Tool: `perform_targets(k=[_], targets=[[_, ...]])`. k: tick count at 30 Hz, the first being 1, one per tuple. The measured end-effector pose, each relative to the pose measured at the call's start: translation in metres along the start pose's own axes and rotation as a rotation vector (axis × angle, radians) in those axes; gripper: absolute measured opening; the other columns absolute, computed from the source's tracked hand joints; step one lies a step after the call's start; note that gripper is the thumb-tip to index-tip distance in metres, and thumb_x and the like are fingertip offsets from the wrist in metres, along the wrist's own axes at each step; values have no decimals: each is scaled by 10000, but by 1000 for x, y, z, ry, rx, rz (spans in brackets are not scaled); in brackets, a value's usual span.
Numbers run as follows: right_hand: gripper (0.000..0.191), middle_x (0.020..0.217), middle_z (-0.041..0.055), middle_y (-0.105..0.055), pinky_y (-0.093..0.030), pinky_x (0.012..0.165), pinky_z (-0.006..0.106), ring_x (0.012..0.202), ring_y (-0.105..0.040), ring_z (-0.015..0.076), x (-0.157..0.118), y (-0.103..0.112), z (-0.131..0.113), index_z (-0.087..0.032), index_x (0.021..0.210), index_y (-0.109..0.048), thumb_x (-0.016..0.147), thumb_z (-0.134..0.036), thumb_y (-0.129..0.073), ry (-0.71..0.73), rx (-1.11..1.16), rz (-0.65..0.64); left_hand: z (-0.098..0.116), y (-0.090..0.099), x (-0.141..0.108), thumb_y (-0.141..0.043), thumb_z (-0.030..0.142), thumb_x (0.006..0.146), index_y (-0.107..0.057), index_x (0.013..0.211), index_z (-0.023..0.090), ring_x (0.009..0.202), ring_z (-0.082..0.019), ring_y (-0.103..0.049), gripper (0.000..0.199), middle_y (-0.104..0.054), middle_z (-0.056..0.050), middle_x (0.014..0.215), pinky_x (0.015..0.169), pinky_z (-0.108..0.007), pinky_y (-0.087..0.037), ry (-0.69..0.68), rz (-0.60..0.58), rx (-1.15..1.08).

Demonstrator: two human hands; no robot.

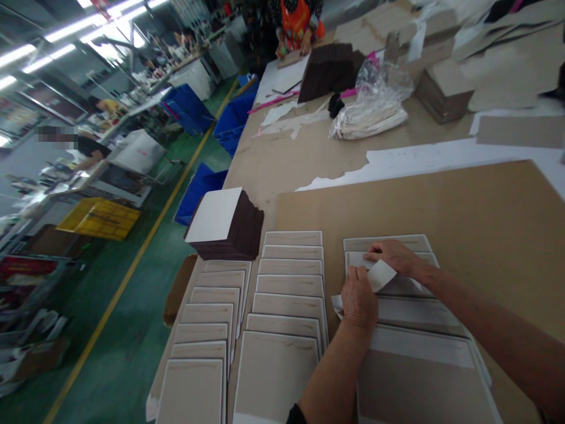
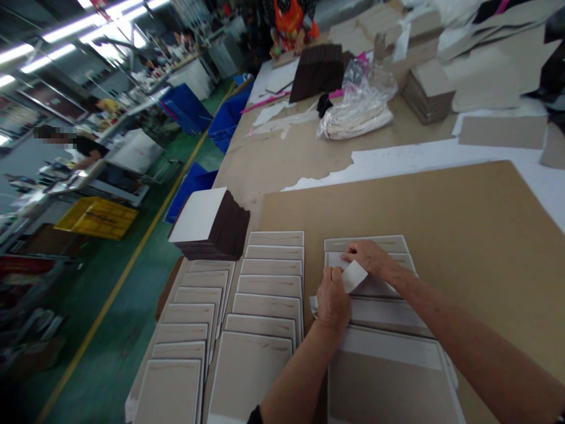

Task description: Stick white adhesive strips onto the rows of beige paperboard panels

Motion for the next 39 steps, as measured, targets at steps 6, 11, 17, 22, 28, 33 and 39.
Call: perform_targets(k=[6,11,17,22,28,33,39], targets=[[287,703,47,-694,-382,620,303,674,-615,207,3,-4,2,-218,677,-671,833,-440,-577,11,-35,-2,-1,-3,5,-447,75,910,-349,1494,106,1126,-261,-642,592,-574,-171,1306,951,-339,-536,25,-18,15],[281,764,62,-721,-395,642,297,729,-634,215,3,-7,3,-208,737,-713,849,-433,-589,26,-71,-16,2,-4,9,-436,55,899,-301,1523,41,1132,-280,-647,639,-552,-214,1355,952,-366,-555,44,-90,39],[274,745,71,-715,-368,609,299,716,-633,220,4,-5,2,-210,737,-720,854,-421,-592,2,-115,-27,2,-4,12,-499,58,873,-300,1526,58,1158,-280,-643,683,-526,-217,1394,970,-354,-549,54,-122,41],[276,783,67,-732,-365,605,291,725,-637,212,6,-4,1,-221,744,-724,853,-436,-590,-3,-133,-27,2,-3,13,-540,70,867,-299,1530,70,1172,-283,-637,705,-523,-216,1399,982,-349,-543,60,-144,33],[267,747,66,-724,-361,603,300,693,-626,212,7,-4,-7,-220,713,-702,833,-438,-606,1,-137,-27,2,-2,14,-546,58,844,-289,1533,62,1124,-290,-661,736,-527,-209,1405,930,-364,-566,80,-171,50],[246,801,57,-731,-395,636,314,752,-649,232,-3,10,4,-218,813,-715,800,-438,-606,-14,-73,5,3,0,16,-515,73,863,-310,1521,40,1096,-295,-676,690,-542,-221,1383,919,-380,-576,64,-148,68],[413,765,41,-717,-481,706,381,737,-649,260,-60,35,86,-225,881,-713,665,-574,-667,-92,276,159,3,-2,18,-487,39,857,-296,1529,25,1148,-287,-662,699,-513,-248,1419,942,-349,-566,32,-163,103]])
Point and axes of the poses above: each hand's wrist, its own x-axis towards the middle knuckle, its own y-axis out of the back of the hand, z = x × y, the point moved 10 cm from there along x, towards the middle knuckle
